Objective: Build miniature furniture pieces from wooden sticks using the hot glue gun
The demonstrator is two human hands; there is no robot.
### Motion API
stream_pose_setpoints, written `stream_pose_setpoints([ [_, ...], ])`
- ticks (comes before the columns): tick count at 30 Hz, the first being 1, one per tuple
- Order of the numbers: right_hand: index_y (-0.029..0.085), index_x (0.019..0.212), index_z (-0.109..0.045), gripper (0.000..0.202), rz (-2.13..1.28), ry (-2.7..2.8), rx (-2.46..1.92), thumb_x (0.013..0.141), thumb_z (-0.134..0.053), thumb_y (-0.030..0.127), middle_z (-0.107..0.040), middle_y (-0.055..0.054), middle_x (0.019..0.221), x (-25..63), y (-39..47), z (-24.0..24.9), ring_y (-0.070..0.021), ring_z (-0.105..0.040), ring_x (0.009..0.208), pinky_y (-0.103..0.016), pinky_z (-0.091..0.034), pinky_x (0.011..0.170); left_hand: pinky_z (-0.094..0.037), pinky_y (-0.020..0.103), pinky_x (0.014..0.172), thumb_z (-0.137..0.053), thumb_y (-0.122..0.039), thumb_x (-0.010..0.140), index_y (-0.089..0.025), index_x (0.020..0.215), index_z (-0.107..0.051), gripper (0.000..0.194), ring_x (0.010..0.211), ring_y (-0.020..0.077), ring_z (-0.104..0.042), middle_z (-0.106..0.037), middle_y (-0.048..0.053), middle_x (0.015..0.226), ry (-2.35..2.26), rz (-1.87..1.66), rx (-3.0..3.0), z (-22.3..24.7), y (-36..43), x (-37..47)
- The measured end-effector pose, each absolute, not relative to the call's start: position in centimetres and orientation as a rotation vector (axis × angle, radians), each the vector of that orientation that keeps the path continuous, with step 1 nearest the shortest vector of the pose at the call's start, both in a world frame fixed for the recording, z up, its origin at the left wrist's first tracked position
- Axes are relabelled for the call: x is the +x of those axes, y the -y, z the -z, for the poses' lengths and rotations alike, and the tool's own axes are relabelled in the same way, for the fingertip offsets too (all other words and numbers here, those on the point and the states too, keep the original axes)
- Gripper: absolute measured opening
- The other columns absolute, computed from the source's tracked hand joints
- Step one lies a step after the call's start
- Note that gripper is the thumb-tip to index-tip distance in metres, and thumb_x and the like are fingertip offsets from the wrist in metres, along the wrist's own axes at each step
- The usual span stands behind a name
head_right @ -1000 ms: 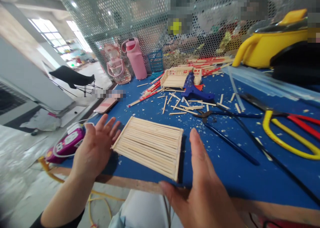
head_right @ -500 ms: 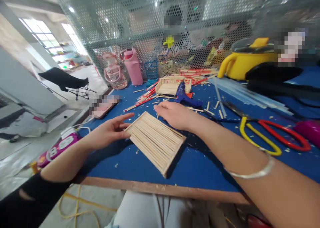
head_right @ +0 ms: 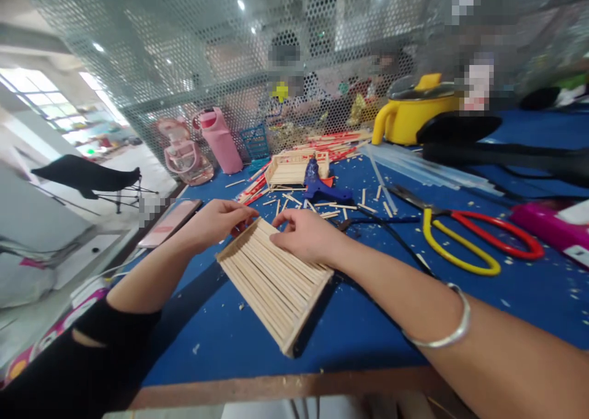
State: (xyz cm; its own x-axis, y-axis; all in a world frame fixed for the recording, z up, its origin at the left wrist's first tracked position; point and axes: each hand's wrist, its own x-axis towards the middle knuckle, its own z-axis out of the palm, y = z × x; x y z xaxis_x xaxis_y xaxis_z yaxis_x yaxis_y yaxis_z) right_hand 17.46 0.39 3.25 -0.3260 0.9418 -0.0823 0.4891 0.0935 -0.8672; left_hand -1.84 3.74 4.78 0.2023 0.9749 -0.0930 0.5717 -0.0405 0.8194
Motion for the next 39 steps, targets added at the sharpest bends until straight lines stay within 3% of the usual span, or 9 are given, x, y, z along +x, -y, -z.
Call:
stream_pose_setpoints([
  [17,0.018,0.095,-0.061,0.024,-1.128,1.895,-1.371,0.073,-0.062,0.027,-0.05,0.006,0.055,17.5,-0.4,-2.5,-0.0089,-0.043,0.046,-0.022,-0.031,0.043,-0.042,0.028,0.06,-0.068,-0.037,0.066,-0.018,0.08,-0.075,0.025,0.064,0.0178,-0.06,-0.071,0.003,0.072,-1.556,-0.646,1.879,-4.3,-2.5,-2.2],
  [22,0.016,0.096,-0.06,0.025,-1.175,1.873,-1.36,0.073,-0.063,0.027,-0.047,0.007,0.053,17.6,-0.5,-2.5,-0.0079,-0.04,0.046,-0.021,-0.029,0.044,-0.044,0.027,0.06,-0.066,-0.045,0.07,-0.014,0.109,-0.062,0.05,0.069,0.0162,-0.06,-0.068,0.004,0.079,-1.43,-0.775,1.604,-4.9,-2.3,-3.5],
  [26,0.017,0.092,-0.062,0.023,-1.217,1.803,-1.322,0.076,-0.061,0.032,-0.048,0.005,0.056,17.5,-0.6,-2.0,-0.0079,-0.039,0.047,-0.022,-0.028,0.044,-0.041,0.024,0.056,-0.054,-0.055,0.077,-0.011,0.103,-0.061,0.052,0.064,0.0126,-0.054,-0.061,0.003,0.075,-1.404,-0.651,1.554,-5.1,-1.1,-5.0],
  [32,0.017,0.088,-0.06,0.032,-1.404,1.64,-1.161,0.08,-0.053,0.047,-0.055,0.002,0.067,17.9,-0.9,-2.3,-0.0073,-0.043,0.049,-0.02,-0.032,0.042,-0.028,0.02,0.045,-0.064,-0.034,0.073,-0.012,0.128,-0.043,0.063,0.051,0.0083,-0.04,-0.048,-0.007,0.059,-1.246,-0.563,1.629,-4.2,-0.4,-5.0],
  [36,0.02,0.093,-0.056,0.023,-1.186,1.492,-1.247,0.074,-0.057,0.034,-0.058,0.002,0.071,18.7,-1.7,-3.1,-0.0084,-0.047,0.047,-0.019,-0.034,0.037,-0.028,0.019,0.04,-0.066,-0.033,0.07,-0.014,0.131,-0.037,0.07,0.048,0.008,-0.038,-0.045,-0.009,0.058,-1.23,-0.608,1.491,-4.8,0.0,-6.2],
  [39,0.019,0.086,-0.053,0.018,-1.032,1.417,-1.241,0.069,-0.058,0.025,-0.058,0.003,0.066,19.2,-2.5,-3.1,-0.0077,-0.045,0.044,-0.019,-0.035,0.038,-0.037,0.02,0.043,-0.069,-0.039,0.068,-0.016,0.131,-0.038,0.073,0.049,0.0089,-0.043,-0.047,-0.008,0.061,-1.223,-0.568,1.433,-4.9,0.3,-7.4],
])
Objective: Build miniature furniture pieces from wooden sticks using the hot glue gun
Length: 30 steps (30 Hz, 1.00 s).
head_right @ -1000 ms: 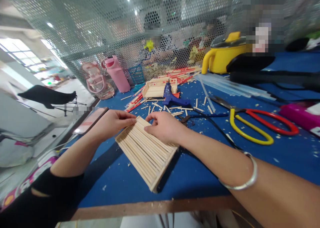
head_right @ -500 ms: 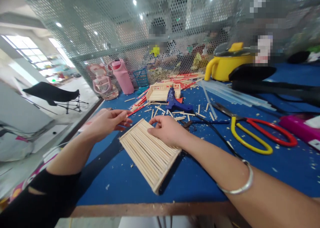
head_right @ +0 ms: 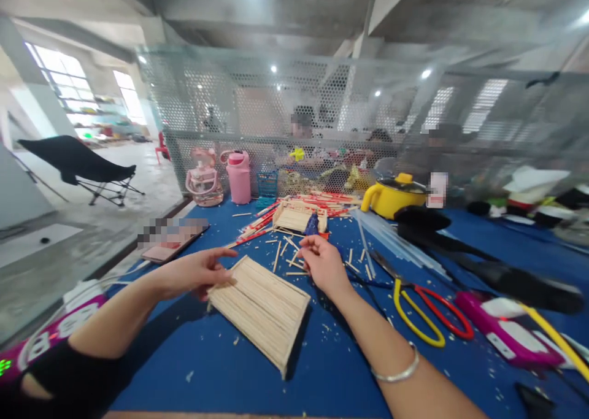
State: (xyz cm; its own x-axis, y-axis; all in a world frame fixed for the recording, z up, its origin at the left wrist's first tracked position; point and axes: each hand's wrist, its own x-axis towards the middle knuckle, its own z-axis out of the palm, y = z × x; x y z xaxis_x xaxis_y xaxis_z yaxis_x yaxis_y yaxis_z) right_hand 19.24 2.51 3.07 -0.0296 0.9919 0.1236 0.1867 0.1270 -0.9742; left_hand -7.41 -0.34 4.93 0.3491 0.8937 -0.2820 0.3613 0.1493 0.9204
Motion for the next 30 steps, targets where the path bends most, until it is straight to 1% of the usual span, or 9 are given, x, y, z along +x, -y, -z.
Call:
stream_pose_setpoints([
  [4,0.02,0.082,-0.052,0.012,-0.941,1.415,-1.225,0.073,-0.051,0.028,-0.051,0.006,0.056,19.4,-3.0,-2.7,-0.0074,-0.041,0.039,-0.02,-0.032,0.037,-0.046,0.027,0.052,-0.05,-0.051,0.08,-0.014,0.116,-0.055,0.052,0.057,0.0159,-0.057,-0.06,0.002,0.067,-1.44,-0.555,1.627,-3.9,-0.9,-8.4],
  [6,0.02,0.085,-0.053,0.013,-0.859,1.425,-1.239,0.077,-0.047,0.029,-0.042,0.008,0.048,19.3,-2.9,-2.7,-0.0079,-0.036,0.037,-0.021,-0.029,0.036,-0.048,0.03,0.063,-0.042,-0.047,0.085,-0.015,0.103,-0.065,0.043,0.07,0.0205,-0.063,-0.067,0.007,0.076,-1.787,-0.71,1.893,-3.0,-2.2,-8.8],
  [10,0.02,0.094,-0.054,0.02,-0.567,1.527,-1.266,0.083,-0.043,0.034,-0.033,0.009,0.045,19.4,-2.8,-2.6,-0.0098,-0.032,0.037,-0.022,-0.026,0.037,-0.04,0.04,0.092,-0.048,-0.034,0.083,-0.013,0.1,-0.069,0.034,0.102,0.0296,-0.057,-0.065,0.017,0.103,-2.047,-0.825,2.001,-1.1,-4.6,-8.9],
  [16,0.018,0.1,-0.051,0.027,-0.178,1.627,-1.238,0.074,-0.043,0.015,-0.058,-0.003,0.076,20.3,-3.6,-1.6,-0.0148,-0.053,0.061,-0.031,-0.047,0.061,-0.044,0.035,0.081,-0.059,-0.03,0.075,-0.016,0.073,-0.071,0.019,0.09,0.0277,-0.06,-0.067,0.014,0.087,-2.073,-0.858,2.028,-0.2,-5.3,-8.7],
  [19,0.018,0.089,-0.055,0.025,-0.109,1.65,-1.23,0.067,-0.045,0.011,-0.059,-0.008,0.089,20.5,-3.9,-1.5,-0.0187,-0.056,0.074,-0.037,-0.049,0.07,-0.045,0.031,0.07,-0.055,-0.034,0.077,-0.015,0.073,-0.07,0.024,0.074,0.0236,-0.062,-0.068,0.01,0.073,-2.076,-0.967,1.963,-1.4,-4.4,-9.9],
  [22,0.018,0.096,-0.056,0.023,-0.039,1.658,-1.187,0.074,-0.048,0.017,-0.058,-0.011,0.099,20.2,-3.4,-2.0,-0.0244,-0.056,0.094,-0.044,-0.047,0.084,-0.044,0.026,0.061,-0.048,-0.043,0.082,-0.015,0.085,-0.069,0.035,0.068,0.0192,-0.061,-0.069,0.006,0.075,-2.092,-1.153,1.875,-3.5,-2.3,-11.1],
  [25,0.016,0.123,-0.045,0.044,0.213,1.667,-1.031,0.08,-0.053,0.026,-0.05,-0.017,0.123,19.5,-1.8,-3.0,-0.0291,-0.044,0.12,-0.05,-0.037,0.099,-0.043,0.023,0.056,-0.039,-0.05,0.086,-0.014,0.101,-0.064,0.046,0.065,0.0164,-0.06,-0.069,0.005,0.079,-2.13,-1.406,1.77,-5.1,1.6,-10.5],
  [27,0.018,0.139,-0.027,0.065,0.463,1.682,-0.85,0.082,-0.055,0.031,-0.033,-0.019,0.141,19.1,-0.4,-3.6,-0.0316,-0.03,0.132,-0.054,-0.029,0.104,-0.043,0.023,0.055,-0.051,-0.049,0.082,-0.016,0.093,-0.066,0.037,0.06,0.0148,-0.058,-0.067,0.002,0.071,-2.038,-1.714,1.716,-5.4,5.0,-9.1],
  [30,0.022,0.145,-0.013,0.074,0.641,1.721,-0.675,0.084,-0.05,0.04,-0.018,-0.016,0.15,18.7,1.3,-4.4,-0.0343,-0.017,0.138,-0.058,-0.023,0.105,-0.046,0.023,0.065,-0.061,-0.035,0.079,-0.02,0.082,-0.067,0.017,0.068,0.0144,-0.06,-0.068,0.001,0.078,-1.76,-1.704,2.003,-5.2,9.8,-6.8],
])
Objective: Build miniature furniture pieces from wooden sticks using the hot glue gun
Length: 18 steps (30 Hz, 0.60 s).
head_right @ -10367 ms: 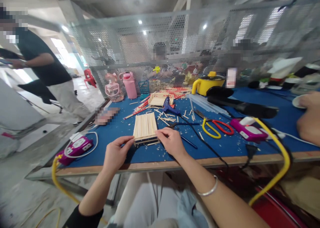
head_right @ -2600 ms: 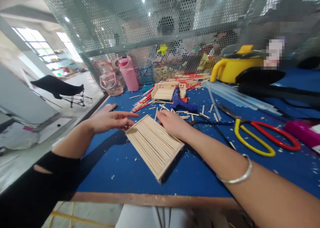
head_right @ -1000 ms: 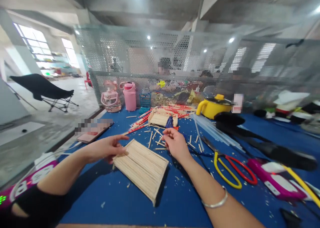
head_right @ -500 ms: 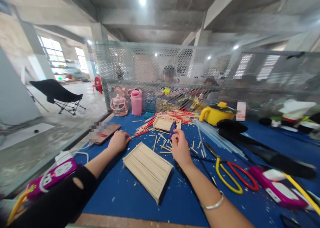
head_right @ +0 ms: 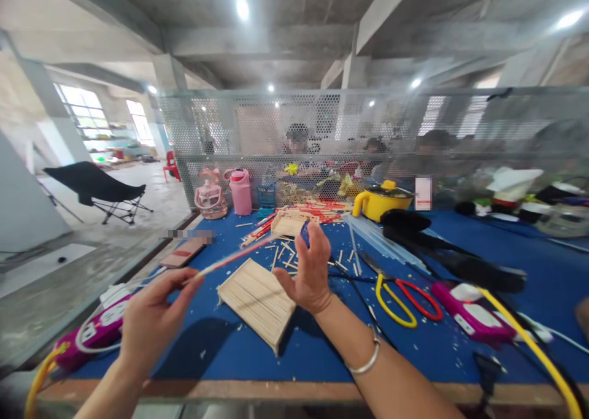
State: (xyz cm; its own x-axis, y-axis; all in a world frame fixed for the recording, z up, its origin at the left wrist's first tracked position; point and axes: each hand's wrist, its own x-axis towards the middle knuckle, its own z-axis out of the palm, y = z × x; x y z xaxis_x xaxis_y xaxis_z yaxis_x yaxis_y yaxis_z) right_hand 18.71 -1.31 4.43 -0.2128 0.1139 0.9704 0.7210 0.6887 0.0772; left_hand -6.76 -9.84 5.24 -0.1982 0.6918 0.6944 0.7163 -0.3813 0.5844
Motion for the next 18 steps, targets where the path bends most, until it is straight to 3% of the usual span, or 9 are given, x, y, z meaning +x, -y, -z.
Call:
stream_pose_setpoints([
  [2,0.024,0.141,-0.029,0.058,0.574,1.845,-0.676,0.087,-0.046,0.04,-0.036,-0.013,0.142,18.6,1.8,-4.8,-0.0321,-0.029,0.133,-0.055,-0.026,0.103,-0.046,0.023,0.062,-0.063,-0.031,0.077,-0.021,0.077,-0.066,0.01,0.065,0.014,-0.059,-0.067,0.0,0.074,1.708,1.74,-2.079,-5.3,11.9,-5.7],
  [4,0.025,0.121,-0.053,0.034,0.364,2.047,-0.707,0.09,-0.043,0.035,-0.061,-0.01,0.114,18.5,1.9,-4.9,-0.0253,-0.053,0.111,-0.044,-0.038,0.095,-0.046,0.024,0.057,-0.067,-0.031,0.073,-0.022,0.073,-0.065,0.009,0.06,0.0138,-0.057,-0.064,-0.001,0.068,1.824,1.951,-2.017,-5.7,12.7,-5.4],
  [5,0.024,0.107,-0.06,0.026,0.239,2.141,-0.72,0.091,-0.042,0.033,-0.066,-0.008,0.098,18.4,1.9,-4.9,-0.0214,-0.059,0.095,-0.038,-0.042,0.086,-0.047,0.024,0.058,-0.068,-0.032,0.071,-0.022,0.073,-0.065,0.01,0.062,0.0142,-0.057,-0.064,-0.001,0.069,1.88,2.104,-1.951,-6.0,12.6,-5.3],
  [7,0.022,0.087,-0.062,0.026,0.047,2.242,-0.74,0.093,-0.038,0.031,-0.065,-0.005,0.076,18.1,2.0,-4.8,-0.0168,-0.059,0.072,-0.029,-0.043,0.069,-0.049,0.025,0.063,-0.07,-0.034,0.069,-0.021,0.073,-0.064,0.014,0.071,0.0158,-0.06,-0.066,0.0,0.077,1.89,2.486,-1.812,-6.7,11.7,-5.3],
  [9,0.022,0.079,-0.059,0.03,-0.022,2.236,-0.76,0.093,-0.036,0.032,-0.062,-0.004,0.069,17.7,2.4,-4.6,-0.0153,-0.056,0.065,-0.027,-0.04,0.061,-0.051,0.027,0.07,-0.069,-0.036,0.068,-0.021,0.075,-0.063,0.018,0.079,0.0165,-0.062,-0.067,0.001,0.083,1.751,2.886,-1.691,-7.6,10.2,-4.7],
  [11,0.022,0.077,-0.057,0.03,-0.04,2.174,-0.773,0.094,-0.034,0.032,-0.06,-0.003,0.066,17.4,2.9,-4.4,-0.0146,-0.054,0.062,-0.026,-0.038,0.059,-0.051,0.026,0.071,-0.072,-0.036,0.066,-0.02,0.074,-0.062,0.02,0.073,0.0135,-0.061,-0.066,-0.001,0.074,1.617,3.161,-1.61,-8.4,8.5,-3.3],
  [14,0.022,0.076,-0.054,0.029,-0.081,2.018,-0.846,0.094,-0.033,0.033,-0.055,-0.001,0.062,17.5,3.3,-4.4,-0.0136,-0.05,0.056,-0.026,-0.035,0.056,-0.05,0.025,0.072,-0.07,-0.034,0.069,-0.018,0.077,-0.064,0.019,0.07,0.0105,-0.059,-0.065,-0.001,0.074,1.49,3.191,-1.805,-9.3,6.2,0.1],
  [18,0.022,0.075,-0.051,0.028,-0.202,1.761,-0.968,0.094,-0.035,0.036,-0.047,0.002,0.057,18.0,3.2,-4.7,-0.0132,-0.044,0.051,-0.026,-0.033,0.053,-0.046,0.024,0.069,-0.068,-0.032,0.071,-0.014,0.077,-0.067,0.018,0.067,0.0111,-0.056,-0.065,0.001,0.072,1.506,2.858,-2.384,-9.6,4.1,4.9],
])
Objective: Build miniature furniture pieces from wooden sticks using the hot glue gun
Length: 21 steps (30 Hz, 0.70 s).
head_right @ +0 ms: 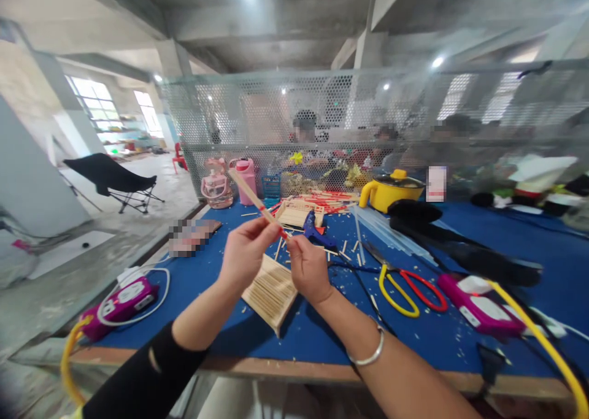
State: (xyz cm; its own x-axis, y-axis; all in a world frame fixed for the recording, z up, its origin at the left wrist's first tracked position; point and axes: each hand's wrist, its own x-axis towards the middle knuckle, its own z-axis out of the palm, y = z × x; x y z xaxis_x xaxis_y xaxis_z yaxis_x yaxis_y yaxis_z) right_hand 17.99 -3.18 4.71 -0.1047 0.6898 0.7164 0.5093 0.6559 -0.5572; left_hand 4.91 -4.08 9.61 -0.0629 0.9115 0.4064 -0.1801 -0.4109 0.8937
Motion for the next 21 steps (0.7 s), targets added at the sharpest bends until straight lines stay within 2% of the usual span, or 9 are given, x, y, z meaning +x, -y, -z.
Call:
stream_pose_setpoints([
  [4,0.023,0.071,-0.045,0.034,-0.338,1.535,-0.969,0.094,-0.031,0.043,-0.045,0.002,0.059,18.1,2.5,-4.6,-0.0134,-0.041,0.052,-0.027,-0.033,0.052,-0.045,0.025,0.064,-0.059,-0.032,0.077,-0.014,0.073,-0.065,0.02,0.067,0.0131,-0.053,-0.062,0.002,0.068,-0.875,-1.487,1.613,-9.6,2.8,7.8],
  [8,0.022,0.074,-0.05,0.039,-0.504,1.536,-0.909,0.092,-0.031,0.051,-0.046,0.001,0.06,18.8,1.4,-5.0,-0.0136,-0.043,0.055,-0.027,-0.038,0.053,-0.043,0.025,0.059,-0.048,-0.03,0.084,-0.015,0.085,-0.061,0.021,0.061,0.0127,-0.053,-0.061,0.003,0.07,-0.92,-1.385,1.803,-10.4,1.5,7.6],
  [12,0.021,0.096,-0.056,0.044,-0.611,1.53,-0.823,0.084,-0.041,0.06,-0.056,-0.003,0.083,19.8,0.4,-5.6,-0.0156,-0.051,0.07,-0.027,-0.045,0.059,-0.04,0.027,0.061,-0.04,-0.027,0.088,-0.015,0.087,-0.059,0.022,0.062,0.0137,-0.051,-0.061,0.004,0.071,-1.116,-1.142,2.304,-11.0,0.2,5.2],
  [14,0.022,0.101,-0.056,0.048,-0.723,1.47,-0.814,0.081,-0.042,0.064,-0.054,-0.002,0.078,20.0,0.1,-5.6,-0.014,-0.05,0.062,-0.025,-0.044,0.051,-0.039,0.026,0.062,-0.041,-0.027,0.087,-0.016,0.085,-0.061,0.023,0.065,0.0141,-0.051,-0.061,0.004,0.072,-1.088,-0.913,2.509,-10.8,0.0,4.2],
  [17,0.02,0.082,-0.062,0.05,-0.914,1.389,-0.834,0.084,-0.037,0.063,-0.046,0.002,0.055,20.2,-0.5,-5.5,-0.0112,-0.042,0.046,-0.024,-0.036,0.042,-0.041,0.025,0.064,-0.041,-0.03,0.088,-0.018,0.091,-0.063,0.025,0.07,0.0152,-0.054,-0.064,0.004,0.078,-1.033,-0.725,2.581,-10.2,-0.2,2.8],
  [19,0.019,0.071,-0.06,0.051,-0.949,1.245,-0.823,0.084,-0.037,0.062,-0.044,0.002,0.049,20.8,-1.1,-5.6,-0.0103,-0.041,0.041,-0.024,-0.034,0.04,-0.043,0.025,0.068,-0.039,-0.033,0.089,-0.019,0.095,-0.063,0.028,0.074,0.0162,-0.057,-0.067,0.004,0.084,-1.131,-0.663,2.58,-9.7,-0.5,1.4],
  [21,0.02,0.067,-0.055,0.05,-0.899,1.035,-0.817,0.084,-0.035,0.062,-0.044,0.003,0.048,21.9,-2.0,-6.0,-0.0096,-0.04,0.038,-0.024,-0.033,0.039,-0.045,0.026,0.074,-0.041,-0.034,0.088,-0.02,0.097,-0.064,0.029,0.081,0.0181,-0.06,-0.068,0.005,0.09,-1.324,-0.682,2.535,-9.1,-1.4,-0.8],
])
